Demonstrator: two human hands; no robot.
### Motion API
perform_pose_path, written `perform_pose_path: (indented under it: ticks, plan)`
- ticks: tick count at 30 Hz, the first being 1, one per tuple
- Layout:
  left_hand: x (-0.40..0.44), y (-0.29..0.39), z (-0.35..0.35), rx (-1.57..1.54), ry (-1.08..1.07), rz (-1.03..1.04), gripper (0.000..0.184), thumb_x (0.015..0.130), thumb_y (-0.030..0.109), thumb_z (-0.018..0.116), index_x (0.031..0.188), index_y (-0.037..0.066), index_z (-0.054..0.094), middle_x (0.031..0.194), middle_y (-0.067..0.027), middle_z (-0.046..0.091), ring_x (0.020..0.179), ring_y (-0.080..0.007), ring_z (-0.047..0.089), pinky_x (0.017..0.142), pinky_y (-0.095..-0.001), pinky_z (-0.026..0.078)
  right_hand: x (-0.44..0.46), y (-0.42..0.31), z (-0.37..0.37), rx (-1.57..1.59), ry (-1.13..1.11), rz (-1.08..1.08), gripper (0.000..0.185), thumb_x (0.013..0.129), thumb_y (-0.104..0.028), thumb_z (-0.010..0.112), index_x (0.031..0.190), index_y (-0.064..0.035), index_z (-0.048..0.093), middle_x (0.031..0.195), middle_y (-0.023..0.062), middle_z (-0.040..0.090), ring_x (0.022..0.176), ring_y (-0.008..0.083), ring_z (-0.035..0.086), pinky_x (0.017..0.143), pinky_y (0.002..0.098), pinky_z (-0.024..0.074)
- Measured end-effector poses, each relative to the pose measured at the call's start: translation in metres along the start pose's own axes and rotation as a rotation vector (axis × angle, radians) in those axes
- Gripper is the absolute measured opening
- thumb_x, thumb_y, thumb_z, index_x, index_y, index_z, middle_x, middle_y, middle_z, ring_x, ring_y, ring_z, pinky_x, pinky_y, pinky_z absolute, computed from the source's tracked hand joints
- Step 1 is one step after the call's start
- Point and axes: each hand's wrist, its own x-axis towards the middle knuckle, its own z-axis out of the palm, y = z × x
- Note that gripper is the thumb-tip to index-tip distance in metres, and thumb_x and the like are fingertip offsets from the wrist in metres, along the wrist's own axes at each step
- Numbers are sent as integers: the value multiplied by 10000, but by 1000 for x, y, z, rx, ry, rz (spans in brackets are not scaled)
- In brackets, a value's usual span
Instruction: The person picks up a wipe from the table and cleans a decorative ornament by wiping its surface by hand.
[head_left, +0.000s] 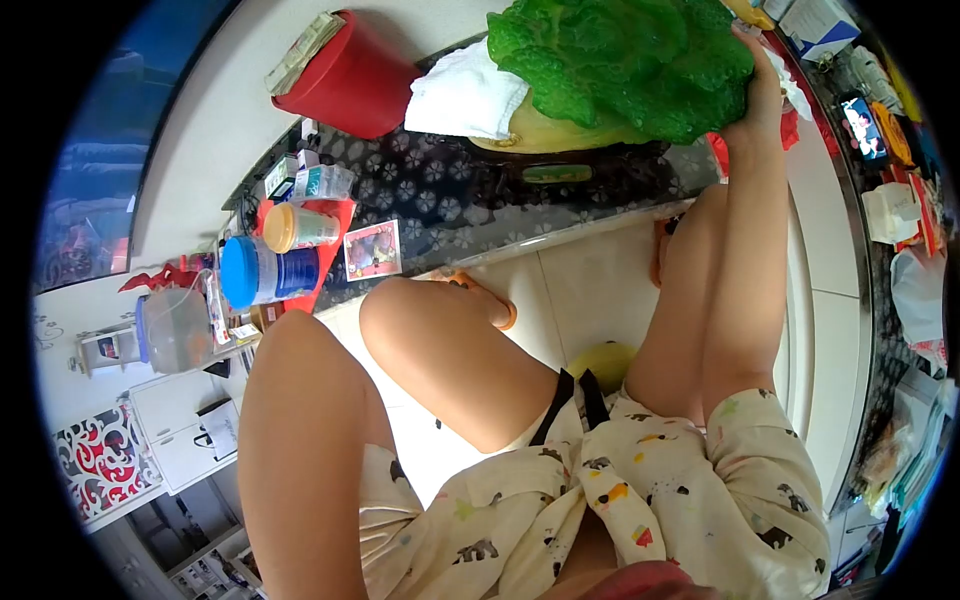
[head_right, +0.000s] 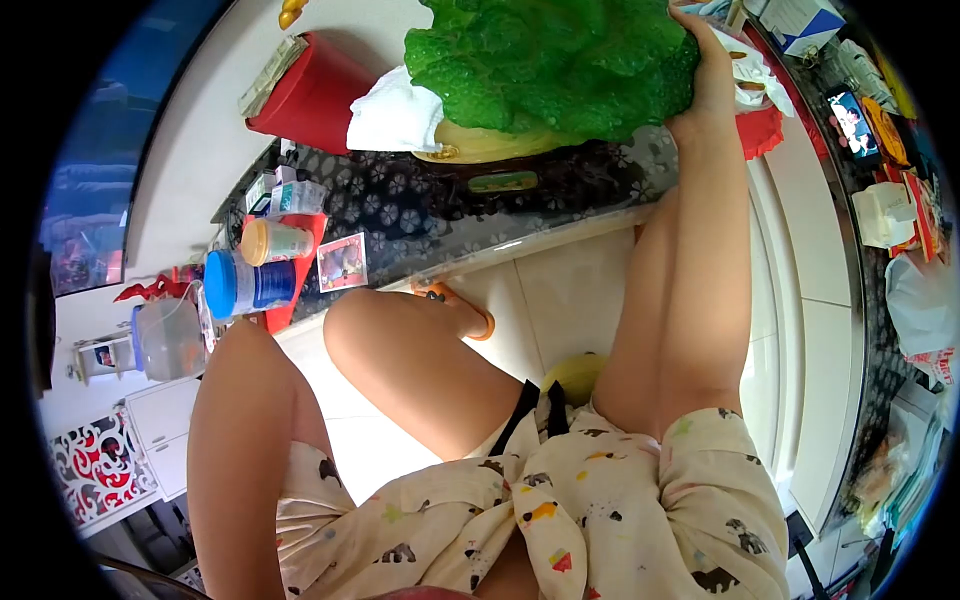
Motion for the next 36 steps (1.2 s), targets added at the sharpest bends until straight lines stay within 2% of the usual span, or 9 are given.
perform_pose_path:
  ticks: [7,20,24,27,29,30,31,33,36]
  plan:
    - [1,1,1,6,-1,-3,314,928,215,480,1081,-27,609,1146,-159,614,1051,-238,591,898,-332,461,4,1,-8,39,-124,28,319,875,-271,599,1100,-46,624,1033,89,671,938,233,652,833,389,533]
    - [5,6,-9,27,48,21,314,918,214,499,1087,-27,607,1159,-163,612,1062,-237,590,902,-331,460,1,1,1,71,-42,26,319,865,-239,614,1112,-36,621,1050,101,670,941,248,652,841,399,529]
    - [8,-2,-34,176,332,18,315,914,214,504,1089,-27,607,1163,-164,611,1066,-236,589,904,-331,460,-6,-3,9,43,38,31,318,861,-237,616,1108,-36,622,1057,102,668,942,250,652,831,403,531]
    - [-2,-39,-40,446,517,-246,315,912,213,508,1090,-28,606,1166,-165,610,1069,-236,589,905,-331,460,-6,-1,9,34,54,11,314,861,-232,616,1105,-35,621,1053,101,665,943,252,649,829,402,532]
    - [-28,-75,-19,489,205,-627,316,910,213,511,1091,-28,606,1168,-166,610,1070,-236,589,905,-331,459,-11,-3,12,20,60,12,314,864,-226,615,1112,-34,615,1047,100,664,943,252,647,827,401,532]
    - [-56,-114,-20,23,-86,-647,245,891,158,595,1083,10,632,1178,-137,616,1094,-213,583,938,-327,443,-8,-2,9,34,29,26,310,860,-233,618,1099,-36,623,1032,95,669,929,244,650,820,391,532]
    - [-64,-110,18,211,-245,-734,228,868,56,607,1093,34,639,1196,-118,612,1134,-196,562,975,-316,421,-4,-1,4,48,-2,39,306,857,-240,621,1086,-38,630,1018,89,673,915,235,653,814,381,531]
    - [-90,-132,43,257,-478,-512,262,899,72,572,1155,36,616,1265,-150,579,1233,-285,505,1046,-374,368,-3,-1,6,53,-27,33,306,856,-245,620,1081,-38,633,1010,87,676,908,225,656,809,376,532]
    - [-106,-155,59,481,-518,-272,354,887,131,597,1224,27,569,1304,-180,538,1281,-367,440,1094,-456,305,-3,0,5,47,-43,-5,305,856,-241,619,1081,-35,630,1014,88,673,913,226,654,810,374,531]
